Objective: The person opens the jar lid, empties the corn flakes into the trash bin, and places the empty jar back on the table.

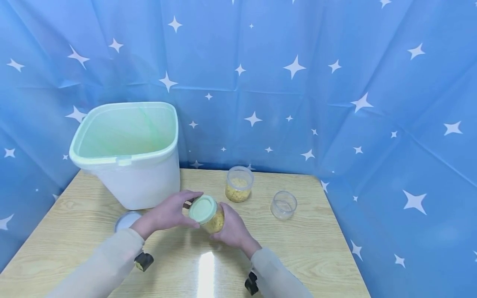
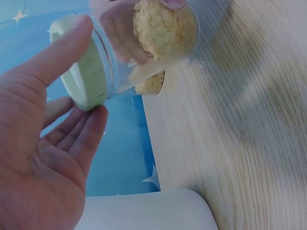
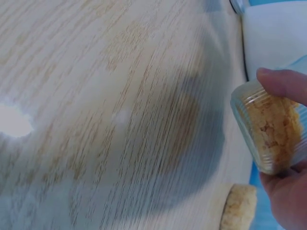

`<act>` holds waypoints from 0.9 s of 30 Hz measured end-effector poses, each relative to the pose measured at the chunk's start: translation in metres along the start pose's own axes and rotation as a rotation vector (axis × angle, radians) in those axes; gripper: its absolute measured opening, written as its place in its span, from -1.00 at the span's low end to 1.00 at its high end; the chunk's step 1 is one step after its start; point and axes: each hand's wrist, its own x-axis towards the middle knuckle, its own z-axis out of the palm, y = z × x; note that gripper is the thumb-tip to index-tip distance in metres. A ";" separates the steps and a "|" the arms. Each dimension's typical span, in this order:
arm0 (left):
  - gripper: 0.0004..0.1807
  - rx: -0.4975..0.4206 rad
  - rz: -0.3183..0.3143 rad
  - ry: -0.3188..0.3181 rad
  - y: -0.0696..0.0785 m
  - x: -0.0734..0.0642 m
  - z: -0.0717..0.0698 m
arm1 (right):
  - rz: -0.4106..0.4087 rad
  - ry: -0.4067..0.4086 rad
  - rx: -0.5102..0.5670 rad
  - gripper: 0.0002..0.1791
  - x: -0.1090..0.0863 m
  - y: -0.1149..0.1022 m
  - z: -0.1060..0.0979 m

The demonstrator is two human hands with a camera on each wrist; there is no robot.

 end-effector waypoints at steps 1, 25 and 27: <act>-0.03 0.015 -0.012 0.010 0.001 0.000 0.001 | 0.000 0.002 0.003 0.05 0.000 0.000 0.000; -0.10 -0.035 0.003 -0.029 0.001 0.006 -0.003 | 0.017 -0.003 0.021 0.06 -0.001 -0.001 0.000; -0.13 -0.005 -0.025 0.001 0.001 0.007 0.000 | 0.023 0.001 0.023 0.07 -0.001 -0.001 -0.001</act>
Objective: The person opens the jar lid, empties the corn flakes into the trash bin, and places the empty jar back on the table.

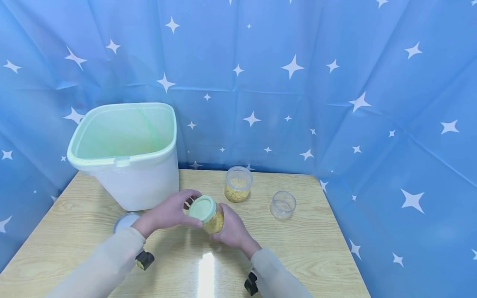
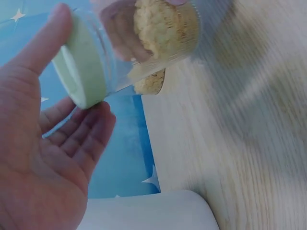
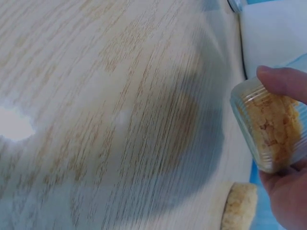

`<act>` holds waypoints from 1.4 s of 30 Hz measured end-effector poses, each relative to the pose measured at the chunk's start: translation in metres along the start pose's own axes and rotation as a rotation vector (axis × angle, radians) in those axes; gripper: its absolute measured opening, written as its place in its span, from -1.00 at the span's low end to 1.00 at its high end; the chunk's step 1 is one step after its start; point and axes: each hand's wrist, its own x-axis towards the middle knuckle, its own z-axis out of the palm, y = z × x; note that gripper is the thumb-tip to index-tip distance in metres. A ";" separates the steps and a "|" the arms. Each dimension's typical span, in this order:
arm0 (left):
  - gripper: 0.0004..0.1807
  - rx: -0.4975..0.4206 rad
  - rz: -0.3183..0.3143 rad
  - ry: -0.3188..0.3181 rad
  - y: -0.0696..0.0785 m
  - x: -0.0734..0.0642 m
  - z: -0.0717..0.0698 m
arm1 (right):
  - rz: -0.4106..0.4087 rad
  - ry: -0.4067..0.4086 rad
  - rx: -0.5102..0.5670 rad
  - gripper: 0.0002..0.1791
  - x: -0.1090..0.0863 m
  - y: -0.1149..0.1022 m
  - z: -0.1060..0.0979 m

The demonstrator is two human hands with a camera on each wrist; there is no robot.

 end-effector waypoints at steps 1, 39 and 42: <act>-0.15 0.007 -0.016 0.008 0.000 0.000 0.001 | 0.002 0.002 0.000 0.07 0.000 0.000 0.000; 0.18 -0.142 0.025 -0.066 0.001 -0.003 0.002 | -0.010 -0.001 -0.029 0.08 0.000 0.002 -0.002; 0.12 -0.129 0.084 -0.102 -0.001 -0.003 -0.001 | -0.009 -0.002 -0.028 0.07 -0.001 0.002 -0.002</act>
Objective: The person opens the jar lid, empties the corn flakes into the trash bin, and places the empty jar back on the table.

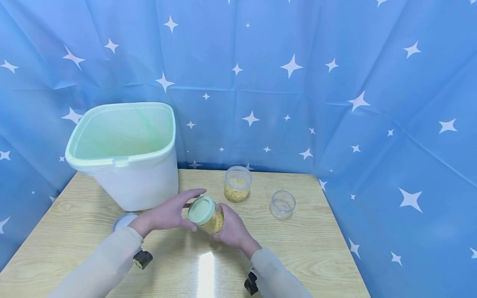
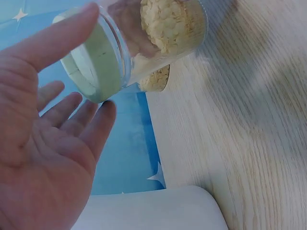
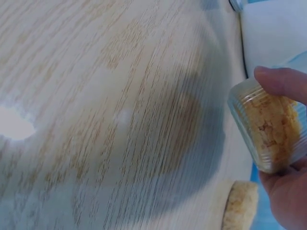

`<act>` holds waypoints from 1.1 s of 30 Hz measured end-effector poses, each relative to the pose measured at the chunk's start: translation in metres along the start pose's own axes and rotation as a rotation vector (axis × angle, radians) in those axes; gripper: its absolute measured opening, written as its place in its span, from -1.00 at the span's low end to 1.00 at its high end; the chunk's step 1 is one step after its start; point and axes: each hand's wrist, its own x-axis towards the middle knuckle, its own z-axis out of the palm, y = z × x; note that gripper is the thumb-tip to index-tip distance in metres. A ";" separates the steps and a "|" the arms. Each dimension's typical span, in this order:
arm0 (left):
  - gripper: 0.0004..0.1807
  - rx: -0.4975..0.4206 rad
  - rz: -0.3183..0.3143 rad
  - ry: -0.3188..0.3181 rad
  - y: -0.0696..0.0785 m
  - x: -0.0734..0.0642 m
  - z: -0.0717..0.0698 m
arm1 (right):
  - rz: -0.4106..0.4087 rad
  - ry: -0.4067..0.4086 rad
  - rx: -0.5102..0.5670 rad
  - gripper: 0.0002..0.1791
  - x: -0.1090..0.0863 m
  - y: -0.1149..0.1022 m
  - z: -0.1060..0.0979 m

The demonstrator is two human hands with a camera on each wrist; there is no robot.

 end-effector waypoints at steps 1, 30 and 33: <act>0.10 0.016 0.014 -0.009 0.000 0.000 -0.001 | 0.001 0.000 0.000 0.07 0.000 0.000 0.000; -0.04 0.166 -0.082 0.104 0.009 0.002 -0.006 | 0.010 0.008 0.033 0.09 -0.001 0.003 -0.002; -0.04 0.155 -0.069 0.108 0.009 0.000 -0.009 | 0.017 0.018 0.019 0.08 -0.002 0.005 -0.002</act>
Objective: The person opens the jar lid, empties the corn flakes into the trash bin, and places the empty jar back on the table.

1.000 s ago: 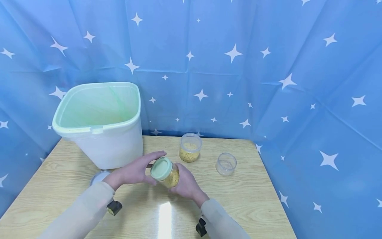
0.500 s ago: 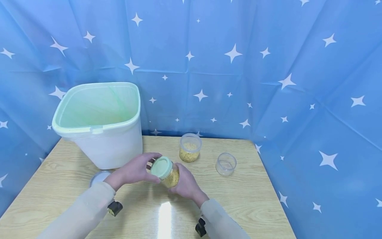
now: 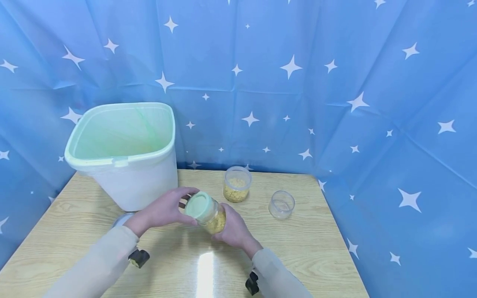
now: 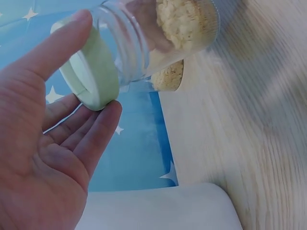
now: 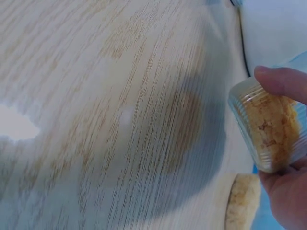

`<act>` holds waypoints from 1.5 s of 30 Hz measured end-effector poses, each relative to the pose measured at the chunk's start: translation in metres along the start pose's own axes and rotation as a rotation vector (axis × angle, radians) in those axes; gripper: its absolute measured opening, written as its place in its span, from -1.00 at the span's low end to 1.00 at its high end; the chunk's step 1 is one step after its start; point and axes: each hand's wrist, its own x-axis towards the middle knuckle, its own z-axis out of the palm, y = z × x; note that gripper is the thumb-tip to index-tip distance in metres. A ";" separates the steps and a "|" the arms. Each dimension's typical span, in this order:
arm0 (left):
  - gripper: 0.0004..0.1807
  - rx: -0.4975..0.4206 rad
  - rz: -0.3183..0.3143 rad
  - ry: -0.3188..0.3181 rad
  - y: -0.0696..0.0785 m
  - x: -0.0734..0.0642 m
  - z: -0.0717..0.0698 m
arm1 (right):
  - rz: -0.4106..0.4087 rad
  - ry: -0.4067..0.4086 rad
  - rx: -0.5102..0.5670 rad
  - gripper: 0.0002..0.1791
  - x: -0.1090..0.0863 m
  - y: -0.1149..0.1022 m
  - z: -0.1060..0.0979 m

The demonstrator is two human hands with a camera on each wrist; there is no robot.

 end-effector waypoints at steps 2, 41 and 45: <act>-0.04 -0.008 -0.003 0.002 0.000 -0.001 -0.002 | 0.001 0.009 -0.015 0.08 0.000 0.001 0.000; -0.01 -0.133 -0.068 0.089 -0.054 -0.047 0.000 | 0.047 0.035 0.000 0.15 -0.008 0.009 -0.011; 0.01 -0.105 -0.092 0.134 -0.072 -0.053 0.009 | 0.050 0.035 -0.004 0.13 -0.008 0.009 -0.011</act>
